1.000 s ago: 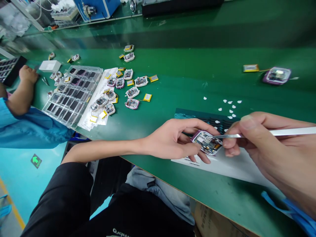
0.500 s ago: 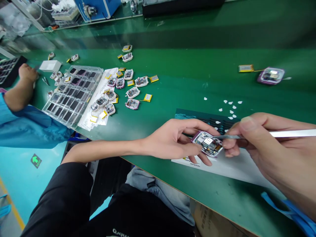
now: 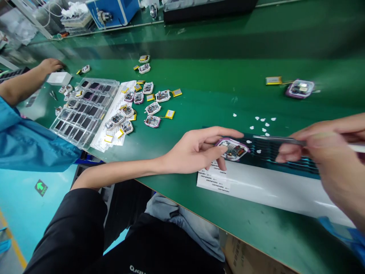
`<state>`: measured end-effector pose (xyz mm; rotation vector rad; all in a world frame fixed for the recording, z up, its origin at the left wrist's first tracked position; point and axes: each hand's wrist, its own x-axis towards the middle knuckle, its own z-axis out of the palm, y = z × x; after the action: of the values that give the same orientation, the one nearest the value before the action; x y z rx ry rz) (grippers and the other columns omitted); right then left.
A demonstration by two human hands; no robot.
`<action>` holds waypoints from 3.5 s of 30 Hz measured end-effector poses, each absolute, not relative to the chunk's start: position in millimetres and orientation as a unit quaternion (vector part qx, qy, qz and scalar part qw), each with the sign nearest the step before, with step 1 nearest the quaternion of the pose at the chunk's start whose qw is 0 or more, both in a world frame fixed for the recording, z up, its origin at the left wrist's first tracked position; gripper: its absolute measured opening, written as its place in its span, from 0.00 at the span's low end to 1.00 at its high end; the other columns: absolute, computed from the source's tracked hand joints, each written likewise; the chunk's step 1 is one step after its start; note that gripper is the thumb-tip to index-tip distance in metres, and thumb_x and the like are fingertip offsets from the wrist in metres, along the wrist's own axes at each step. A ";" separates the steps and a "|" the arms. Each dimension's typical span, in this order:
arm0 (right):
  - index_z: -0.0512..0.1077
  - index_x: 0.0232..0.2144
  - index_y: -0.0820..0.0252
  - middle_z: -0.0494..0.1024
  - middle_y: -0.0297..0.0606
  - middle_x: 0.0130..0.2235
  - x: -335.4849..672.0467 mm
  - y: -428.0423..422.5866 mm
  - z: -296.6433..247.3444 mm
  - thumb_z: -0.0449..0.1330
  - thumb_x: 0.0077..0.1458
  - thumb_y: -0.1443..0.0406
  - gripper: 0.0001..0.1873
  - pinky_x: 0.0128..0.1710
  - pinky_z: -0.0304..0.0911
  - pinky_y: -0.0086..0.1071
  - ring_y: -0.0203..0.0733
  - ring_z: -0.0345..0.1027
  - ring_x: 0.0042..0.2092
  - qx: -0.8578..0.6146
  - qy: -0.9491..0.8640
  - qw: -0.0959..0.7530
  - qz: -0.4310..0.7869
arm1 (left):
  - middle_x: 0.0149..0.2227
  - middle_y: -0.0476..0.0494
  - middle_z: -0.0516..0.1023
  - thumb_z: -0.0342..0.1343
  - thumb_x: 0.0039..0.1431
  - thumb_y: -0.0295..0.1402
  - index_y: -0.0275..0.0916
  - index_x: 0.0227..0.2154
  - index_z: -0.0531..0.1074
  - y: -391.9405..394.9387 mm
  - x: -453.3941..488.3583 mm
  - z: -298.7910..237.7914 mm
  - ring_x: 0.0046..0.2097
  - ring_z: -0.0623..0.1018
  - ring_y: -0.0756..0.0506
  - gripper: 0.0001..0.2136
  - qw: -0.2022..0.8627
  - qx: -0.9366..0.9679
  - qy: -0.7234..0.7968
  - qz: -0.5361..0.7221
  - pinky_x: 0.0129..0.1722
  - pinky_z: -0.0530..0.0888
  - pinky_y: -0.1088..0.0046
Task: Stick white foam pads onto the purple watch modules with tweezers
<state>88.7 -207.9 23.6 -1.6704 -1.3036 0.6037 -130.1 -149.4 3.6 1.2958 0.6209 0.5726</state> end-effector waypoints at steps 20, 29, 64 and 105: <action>0.84 0.33 0.51 0.86 0.39 0.37 110.7 -181.8 2.5 0.65 0.50 0.42 0.22 0.36 0.79 0.40 0.46 0.80 0.37 -0.644 -0.609 0.336 0.318 | 0.64 0.38 0.78 0.43 0.79 0.35 0.38 0.57 0.70 -130.5 -129.9 -14.2 0.66 0.74 0.42 0.14 0.265 0.931 0.235 0.089 0.58 0.67 0.63; 0.84 0.33 0.49 0.86 0.37 0.37 113.5 -180.4 1.2 0.64 0.52 0.41 0.22 0.34 0.79 0.39 0.45 0.80 0.36 -0.637 -0.629 0.327 0.304 | 0.66 0.38 0.76 0.41 0.79 0.34 0.37 0.57 0.72 -126.5 -130.6 -12.3 0.67 0.71 0.43 0.16 0.281 0.931 0.224 0.064 0.58 0.64 0.63; 0.78 0.55 0.36 0.82 0.39 0.49 129.4 -234.3 -14.6 0.61 0.64 0.46 0.20 0.42 0.76 0.45 0.52 0.78 0.49 -0.564 -0.764 0.308 0.059 | 0.43 0.36 0.86 0.60 0.69 0.40 0.34 0.39 0.74 -114.0 -138.9 10.7 0.34 0.77 0.52 0.11 0.819 0.411 0.292 0.275 0.39 0.75 0.71; 0.55 0.74 0.42 0.83 0.34 0.47 80.8 -212.2 -1.2 0.62 0.63 0.76 0.44 0.43 0.75 0.35 0.39 0.78 0.45 -0.374 -0.872 0.315 -0.019 | 0.25 0.52 0.80 0.77 0.47 0.32 0.37 0.28 0.65 -133.8 -129.6 5.6 0.29 0.84 0.51 0.21 0.789 0.370 0.395 0.290 0.42 0.83 0.69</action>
<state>80.8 -212.2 -1.2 -0.9864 -2.2980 -0.0514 -129.6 -133.8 5.6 0.7973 0.8499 0.6255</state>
